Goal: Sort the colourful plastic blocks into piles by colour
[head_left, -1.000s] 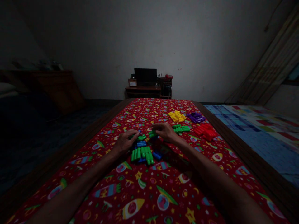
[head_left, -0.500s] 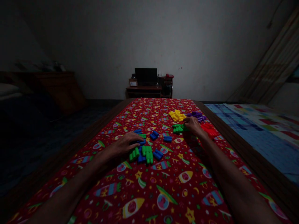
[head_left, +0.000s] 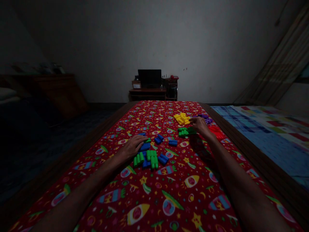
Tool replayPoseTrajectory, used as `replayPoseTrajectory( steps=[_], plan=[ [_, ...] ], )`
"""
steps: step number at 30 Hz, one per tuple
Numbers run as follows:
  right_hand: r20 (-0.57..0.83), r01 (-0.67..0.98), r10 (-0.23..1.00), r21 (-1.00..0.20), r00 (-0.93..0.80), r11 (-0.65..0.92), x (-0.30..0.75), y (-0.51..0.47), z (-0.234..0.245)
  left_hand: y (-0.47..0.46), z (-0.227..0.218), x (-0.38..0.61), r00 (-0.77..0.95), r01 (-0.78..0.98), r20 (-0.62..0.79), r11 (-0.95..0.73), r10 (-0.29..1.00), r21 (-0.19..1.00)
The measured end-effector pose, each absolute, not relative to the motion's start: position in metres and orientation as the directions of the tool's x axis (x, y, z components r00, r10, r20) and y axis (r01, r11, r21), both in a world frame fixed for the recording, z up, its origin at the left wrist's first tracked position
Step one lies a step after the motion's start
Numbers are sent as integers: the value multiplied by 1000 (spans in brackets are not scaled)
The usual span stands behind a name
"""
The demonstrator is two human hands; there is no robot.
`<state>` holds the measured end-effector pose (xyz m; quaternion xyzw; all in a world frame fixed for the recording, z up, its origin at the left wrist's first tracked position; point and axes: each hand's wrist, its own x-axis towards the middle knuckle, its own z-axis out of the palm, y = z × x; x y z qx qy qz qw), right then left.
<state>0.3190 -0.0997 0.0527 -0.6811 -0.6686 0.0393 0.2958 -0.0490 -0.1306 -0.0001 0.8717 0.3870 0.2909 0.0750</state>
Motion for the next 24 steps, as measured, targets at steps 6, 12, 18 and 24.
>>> replayPoseTrajectory(
  steps=[6,12,18,24],
  plan=[
    [389,855,916,-504,95,125,309,-103,70,-119,-7,-54,497,676,409,-637,765,370],
    [369,730,879,-504,-300,461,240,-130,72,-133,12,-47,382,682,488,-596,785,424],
    [403,531,690,-443,-601,722,183,-164,54,-162,24,-25,287,541,576,-625,766,562],
    [336,690,769,-343,-544,638,220,-153,79,-166,26,-19,401,515,523,-657,752,551]
  ],
)
